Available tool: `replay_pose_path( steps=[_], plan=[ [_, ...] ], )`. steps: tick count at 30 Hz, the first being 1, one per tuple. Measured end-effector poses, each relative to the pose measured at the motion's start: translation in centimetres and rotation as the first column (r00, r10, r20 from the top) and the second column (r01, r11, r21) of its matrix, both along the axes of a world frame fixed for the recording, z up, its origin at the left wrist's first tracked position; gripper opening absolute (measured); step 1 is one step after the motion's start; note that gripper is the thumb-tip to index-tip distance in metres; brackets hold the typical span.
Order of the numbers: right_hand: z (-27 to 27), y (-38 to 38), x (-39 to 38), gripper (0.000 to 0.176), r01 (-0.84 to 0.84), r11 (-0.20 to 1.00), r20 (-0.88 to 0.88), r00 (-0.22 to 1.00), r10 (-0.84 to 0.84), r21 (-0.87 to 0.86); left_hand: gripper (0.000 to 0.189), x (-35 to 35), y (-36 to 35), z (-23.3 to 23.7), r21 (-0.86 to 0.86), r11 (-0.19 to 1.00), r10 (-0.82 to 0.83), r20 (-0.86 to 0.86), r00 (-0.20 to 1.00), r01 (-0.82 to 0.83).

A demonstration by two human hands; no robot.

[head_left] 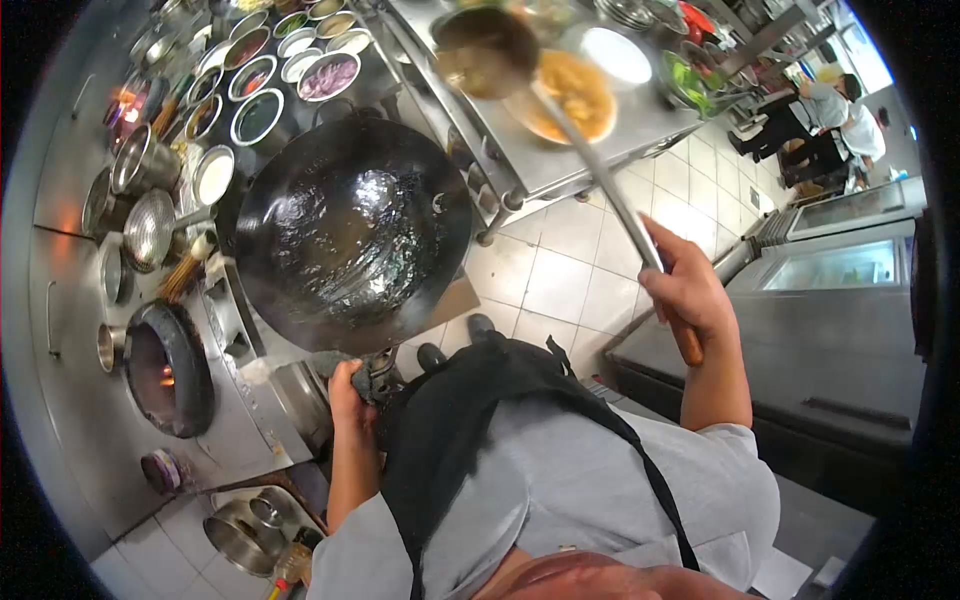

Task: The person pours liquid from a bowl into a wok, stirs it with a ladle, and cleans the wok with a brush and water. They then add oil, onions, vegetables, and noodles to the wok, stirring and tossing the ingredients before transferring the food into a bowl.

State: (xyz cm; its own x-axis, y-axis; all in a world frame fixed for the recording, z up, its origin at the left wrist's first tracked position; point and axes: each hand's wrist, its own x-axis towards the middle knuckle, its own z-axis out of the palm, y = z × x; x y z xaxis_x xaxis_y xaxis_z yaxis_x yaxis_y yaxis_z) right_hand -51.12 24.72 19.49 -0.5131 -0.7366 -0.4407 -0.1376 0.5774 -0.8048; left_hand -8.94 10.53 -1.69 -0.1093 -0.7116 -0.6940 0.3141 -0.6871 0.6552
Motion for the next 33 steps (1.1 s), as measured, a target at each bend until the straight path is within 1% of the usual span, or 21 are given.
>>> replay_pose_path(
  steps=[1,2,3,4,5,7,11,13,14,16,17,18,19,20,21,22,24,25,28,32,33],
  plan=[
    [-1.2,0.3,-0.7,0.079,0.01,1.0,-0.006,1.0,-0.01,-0.006,0.021,-0.3,-0.1,-0.2,-0.006,1.0,-0.01,-0.006,1.0,0.01],
    [-2.7,0.2,-1.6,0.078,0.006,0.999,-0.296,0.955,0.01,0.051,0.023,-0.6,-0.2,-0.3,0.026,1.0,0.005,-0.022,1.0,-0.004],
    [-3.6,0.0,-2.3,0.077,0.021,0.994,-0.557,0.829,0.043,0.109,0.025,-0.9,-0.4,-0.2,0.059,0.998,0.02,-0.035,0.999,-0.018],
    [-4.0,-0.7,-2.6,0.076,0.081,0.973,-0.58,0.813,0.06,0.215,0.025,-1.1,-0.5,0.0,0.053,0.999,0.013,-0.035,0.999,-0.011],
    [-6.1,-0.7,-3.8,0.076,0.085,0.974,-0.583,0.811,0.056,0.211,0.027,-1.5,-0.6,0.2,0.041,0.999,-0.008,-0.046,0.999,0.009],
    [-12.5,0.2,-5.8,0.074,0.038,0.984,-0.815,0.566,0.124,0.176,0.029,-2.1,-0.4,1.0,0.034,0.999,-0.029,-0.049,0.998,0.031],
    [-15.7,0.3,-6.2,0.072,0.05,0.988,-0.872,0.478,0.104,0.145,0.028,-3.1,-0.1,1.4,0.105,0.994,-0.023,-0.075,0.997,0.03],
    [-15.8,0.4,-6.3,0.069,0.048,0.999,-0.909,0.417,-0.025,-0.006,0.029,-3.4,0.1,1.4,0.113,0.993,-0.015,-0.103,0.995,0.027],
    [-15.3,0.7,-6.3,0.069,0.042,0.999,-0.908,0.418,-0.02,-0.002,0.026,-3.5,0.2,1.6,0.086,0.996,-0.025,-0.069,0.997,0.031],
    [-10.6,0.8,-4.8,0.071,0.191,0.978,-0.501,0.841,-0.204,-0.077,0.023,-3.8,0.5,1.7,0.067,0.998,-0.009,-0.027,1.0,0.011],
    [-7.4,0.6,-3.7,0.071,0.235,0.972,-0.357,0.905,-0.23,-0.03,0.02,-4.0,0.6,1.6,0.034,0.996,-0.076,-0.024,0.997,0.077],
    [-7.1,1.6,-4.2,0.071,0.21,0.976,-0.188,0.958,-0.218,-0.061,0.018,-3.6,0.6,1.5,0.001,0.993,-0.119,-0.008,0.993,0.119],
    [-6.5,2.1,-3.5,0.071,0.211,0.955,0.0,0.976,-0.216,-0.21,0.018,-3.4,0.6,-0.1,0.001,0.995,-0.102,0.052,0.993,0.102],
    [-4.8,1.9,-2.4,0.07,0.187,0.965,0.123,0.978,-0.166,-0.184,0.02,-3.5,0.7,-0.3,0.048,0.994,-0.102,0.017,0.995,0.101],
    [-5.2,2.0,-2.2,0.069,0.144,0.976,0.173,0.978,-0.116,-0.161,0.021,-5.4,0.3,3.6,0.092,0.992,-0.111,0.28,0.954,0.088],
    [-5.7,0.9,-1.2,0.069,0.082,0.991,0.206,0.977,-0.059,-0.105,0.02,-4.7,0.3,1.1,0.018,0.996,-0.09,0.151,0.984,0.089],
    [-7.6,-1.3,0.4,0.068,-0.047,0.999,0.2,0.979,0.05,-0.016,0.02,-5.0,0.0,-0.5,0.046,0.997,-0.069,0.097,0.993,0.064],
    [-9.5,-3.1,1.5,0.069,-0.124,0.99,0.094,0.989,0.117,0.068,0.02,-5.3,-0.2,-1.1,0.07,0.995,-0.076,0.032,0.997,0.074],
    [-15.7,-7.5,4.5,0.068,-0.367,0.929,-0.185,0.912,0.367,0.036,0.018,-5.6,0.3,-2.2,0.021,0.998,-0.064,0.037,0.997,0.063],
    [-17.3,-9.0,7.1,0.067,-0.489,0.864,-0.033,0.868,0.496,0.115,0.017,-6.3,-0.5,-2.1,0.073,0.997,-0.006,0.087,0.996,0.0],
    [-16.8,-8.7,7.5,0.061,-0.522,0.845,0.269,0.835,0.479,0.117,0.018,-6.0,-0.7,-3.0,0.091,0.995,-0.043,0.073,0.996,0.036]
  ],
)
